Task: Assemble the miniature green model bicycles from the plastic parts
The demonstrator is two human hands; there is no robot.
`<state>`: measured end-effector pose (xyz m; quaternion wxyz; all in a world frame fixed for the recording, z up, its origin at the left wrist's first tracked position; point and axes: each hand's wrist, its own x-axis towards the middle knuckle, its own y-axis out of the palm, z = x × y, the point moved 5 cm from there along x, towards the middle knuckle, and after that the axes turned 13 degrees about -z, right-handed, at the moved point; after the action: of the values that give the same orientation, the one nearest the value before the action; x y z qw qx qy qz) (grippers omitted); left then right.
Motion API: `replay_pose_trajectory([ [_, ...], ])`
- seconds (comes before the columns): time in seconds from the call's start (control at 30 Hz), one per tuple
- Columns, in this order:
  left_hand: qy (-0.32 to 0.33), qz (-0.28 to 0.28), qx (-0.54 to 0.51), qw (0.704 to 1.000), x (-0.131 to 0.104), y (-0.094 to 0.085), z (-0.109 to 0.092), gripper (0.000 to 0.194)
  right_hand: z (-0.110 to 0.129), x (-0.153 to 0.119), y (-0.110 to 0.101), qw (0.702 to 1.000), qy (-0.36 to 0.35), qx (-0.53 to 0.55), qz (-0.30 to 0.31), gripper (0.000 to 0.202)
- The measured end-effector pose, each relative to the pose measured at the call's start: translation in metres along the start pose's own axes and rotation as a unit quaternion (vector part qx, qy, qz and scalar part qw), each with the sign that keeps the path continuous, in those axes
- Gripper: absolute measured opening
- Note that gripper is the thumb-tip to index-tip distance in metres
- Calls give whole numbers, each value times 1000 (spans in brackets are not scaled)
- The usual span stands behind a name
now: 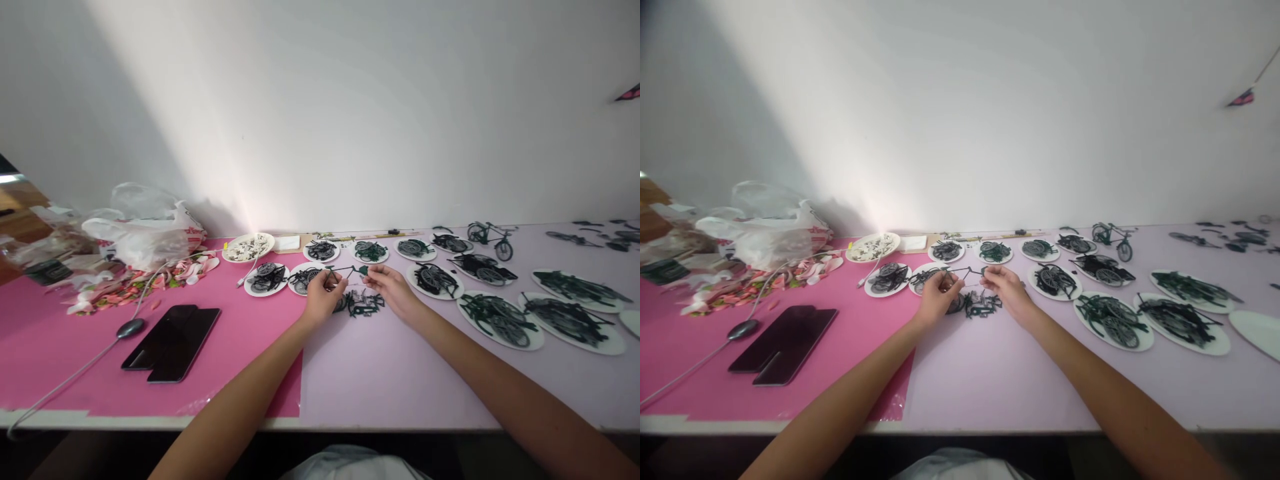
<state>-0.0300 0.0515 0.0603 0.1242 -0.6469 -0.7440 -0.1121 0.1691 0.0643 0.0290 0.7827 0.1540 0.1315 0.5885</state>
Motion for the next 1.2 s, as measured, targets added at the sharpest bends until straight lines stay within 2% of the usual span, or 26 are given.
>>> replay_pose_trajectory([
  [0.27, 21, 0, 22, 1000, -4, 4, 0, 32, 0, 1, 1, 1000, 8, -7, 16, 39],
  [0.4, 12, -21, 18, 1000, -3, 2, 1, 30, 0, 1, 0, 1000, 5, -11, 13, 39],
  [0.63, 10, 4, 30, 999, -5, 3, 3, 28, -4, -1, 1, 1000, 18, 4, 11, 37],
  [0.8, -5, -13, 18, 1000, -4, 3, 5, 31, -9, 0, 1, 1000, 14, 3, 0, 36],
  [1.0, 19, -11, 34, 999, -5, 3, -1, 28, -11, 0, 1, 1000, 22, 6, 0, 35],
  [1.2, 14, -21, 32, 999, -8, 2, -1, 28, -10, -1, 2, 998, 42, 37, -13, 36],
])
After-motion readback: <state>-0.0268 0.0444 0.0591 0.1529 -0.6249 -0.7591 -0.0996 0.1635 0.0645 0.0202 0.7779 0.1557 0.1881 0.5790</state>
